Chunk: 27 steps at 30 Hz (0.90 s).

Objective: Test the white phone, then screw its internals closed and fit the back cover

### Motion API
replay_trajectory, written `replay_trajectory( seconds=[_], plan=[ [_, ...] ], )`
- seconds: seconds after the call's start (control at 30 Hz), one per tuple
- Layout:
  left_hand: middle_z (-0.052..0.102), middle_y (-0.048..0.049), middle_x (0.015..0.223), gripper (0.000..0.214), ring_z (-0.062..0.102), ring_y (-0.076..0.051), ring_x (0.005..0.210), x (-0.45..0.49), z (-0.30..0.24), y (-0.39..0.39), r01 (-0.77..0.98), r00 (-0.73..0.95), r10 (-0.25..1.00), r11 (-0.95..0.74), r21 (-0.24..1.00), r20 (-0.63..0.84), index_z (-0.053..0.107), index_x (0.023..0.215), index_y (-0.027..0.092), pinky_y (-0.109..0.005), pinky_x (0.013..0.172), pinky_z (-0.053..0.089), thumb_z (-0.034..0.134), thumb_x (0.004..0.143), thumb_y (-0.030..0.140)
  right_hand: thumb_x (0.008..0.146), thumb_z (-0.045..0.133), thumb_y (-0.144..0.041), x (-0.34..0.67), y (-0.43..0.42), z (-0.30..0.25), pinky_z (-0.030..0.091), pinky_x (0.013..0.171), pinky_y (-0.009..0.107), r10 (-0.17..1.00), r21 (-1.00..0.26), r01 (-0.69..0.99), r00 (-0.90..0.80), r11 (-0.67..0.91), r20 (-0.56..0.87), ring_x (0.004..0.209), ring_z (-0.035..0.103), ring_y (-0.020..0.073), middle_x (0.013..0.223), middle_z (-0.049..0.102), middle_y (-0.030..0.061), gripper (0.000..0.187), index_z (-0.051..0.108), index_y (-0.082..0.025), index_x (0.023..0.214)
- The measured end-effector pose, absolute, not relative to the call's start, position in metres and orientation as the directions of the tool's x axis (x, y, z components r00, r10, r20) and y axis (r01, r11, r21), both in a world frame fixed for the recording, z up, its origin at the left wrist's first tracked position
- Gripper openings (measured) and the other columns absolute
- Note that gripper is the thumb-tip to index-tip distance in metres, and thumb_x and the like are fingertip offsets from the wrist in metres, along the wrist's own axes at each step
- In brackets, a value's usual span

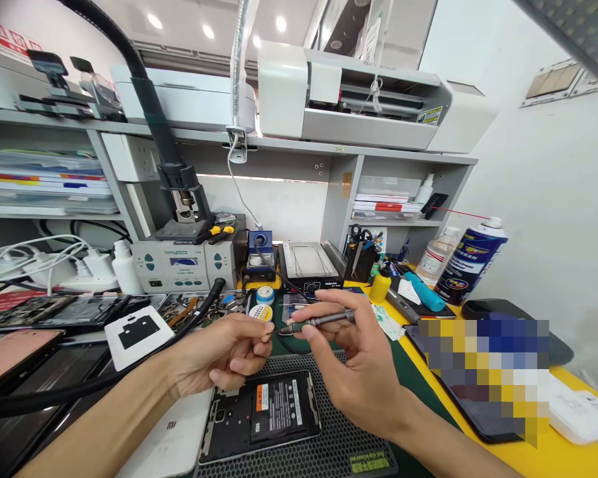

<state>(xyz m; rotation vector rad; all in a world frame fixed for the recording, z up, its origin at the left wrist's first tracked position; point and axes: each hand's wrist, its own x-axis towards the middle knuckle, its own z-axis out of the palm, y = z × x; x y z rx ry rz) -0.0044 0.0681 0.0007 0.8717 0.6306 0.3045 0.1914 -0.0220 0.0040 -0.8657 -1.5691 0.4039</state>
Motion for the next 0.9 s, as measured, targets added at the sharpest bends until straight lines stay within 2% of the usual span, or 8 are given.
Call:
replay_trajectory(
  seconds=[0.17,0.27,0.37,0.5,0.67,0.8,0.9],
  plan=[
    [0.037,0.0055,0.064,0.024,0.023,-0.003,0.043,-0.002,0.0,0.066,0.044,0.759,0.504,0.592,0.805,-0.412,0.046,0.072,0.018,-0.015,0.031,0.009,0.061,0.087,0.031,0.093,0.06,-0.008,0.193,-0.023,0.002,0.066,0.082,0.04,0.721,-0.685,0.304,-0.007,0.662,0.693,0.097,0.073,0.0223,0.108,0.071,0.0077,0.04,0.048,-0.024,0.127],
    [0.038,0.0063,0.065,0.028,0.022,-0.003,0.043,-0.001,0.001,0.066,0.06,0.743,0.522,0.572,0.818,-0.42,0.051,0.081,0.019,-0.016,0.032,0.009,0.061,0.087,0.044,0.093,0.06,-0.009,0.194,-0.022,0.002,0.066,0.083,0.038,0.731,-0.701,0.289,0.003,0.652,0.682,0.094,0.074,0.021,0.107,0.072,0.0069,0.039,0.048,-0.024,0.127],
    [0.038,0.0074,0.064,0.04,0.022,-0.003,0.042,-0.003,0.001,0.068,0.053,0.702,0.582,0.531,0.846,-0.41,0.055,0.094,0.02,-0.017,0.033,0.009,0.058,0.086,0.059,0.093,0.063,-0.012,0.192,-0.021,0.006,0.067,0.082,0.039,0.76,-0.742,0.231,0.016,0.629,0.649,0.091,0.075,0.0211,0.104,0.073,0.0066,0.036,0.049,-0.024,0.124],
    [0.038,0.0078,0.063,0.039,0.022,-0.003,0.042,-0.009,0.003,0.073,0.02,0.627,0.689,0.453,0.891,-0.364,0.054,0.093,0.019,-0.018,0.035,0.009,0.059,0.087,0.058,0.094,0.063,-0.018,0.183,-0.027,0.019,0.068,0.077,0.035,0.84,-0.822,0.195,-0.012,0.535,0.543,0.085,0.077,0.0205,0.097,0.075,0.0047,0.031,0.05,-0.028,0.121],
    [0.037,0.0078,0.061,0.023,0.024,-0.003,0.041,-0.017,0.002,0.081,0.009,0.607,0.729,0.393,0.92,-0.317,0.056,0.087,0.018,-0.021,0.038,0.008,0.057,0.092,0.041,0.097,0.06,-0.022,0.165,-0.049,0.029,0.065,0.07,0.023,0.925,-0.837,0.4,-0.227,0.374,0.305,0.08,0.076,0.0158,0.104,0.073,0.0032,0.041,0.045,-0.035,0.132],
    [0.037,0.0077,0.059,0.019,0.024,-0.004,0.041,-0.02,0.001,0.081,0.03,0.607,0.739,0.348,0.937,-0.294,0.057,0.082,0.018,-0.023,0.04,0.009,0.058,0.09,0.035,0.097,0.058,-0.025,0.147,-0.058,0.03,0.063,0.081,0.029,0.928,-0.705,0.617,-0.333,0.349,0.167,0.095,0.073,0.0197,0.112,0.071,0.0056,0.046,0.043,-0.036,0.139],
    [0.038,0.0075,0.056,0.021,0.026,-0.005,0.042,-0.019,0.002,0.078,0.049,0.607,0.745,0.311,0.949,-0.276,0.058,0.079,0.017,-0.024,0.042,0.013,0.059,0.09,0.035,0.095,0.058,-0.023,0.135,-0.056,0.033,0.063,0.077,0.03,0.914,-0.61,0.695,-0.386,0.379,0.129,0.094,0.073,0.0213,0.11,0.073,0.0049,0.05,0.044,-0.037,0.14]
  ],
)
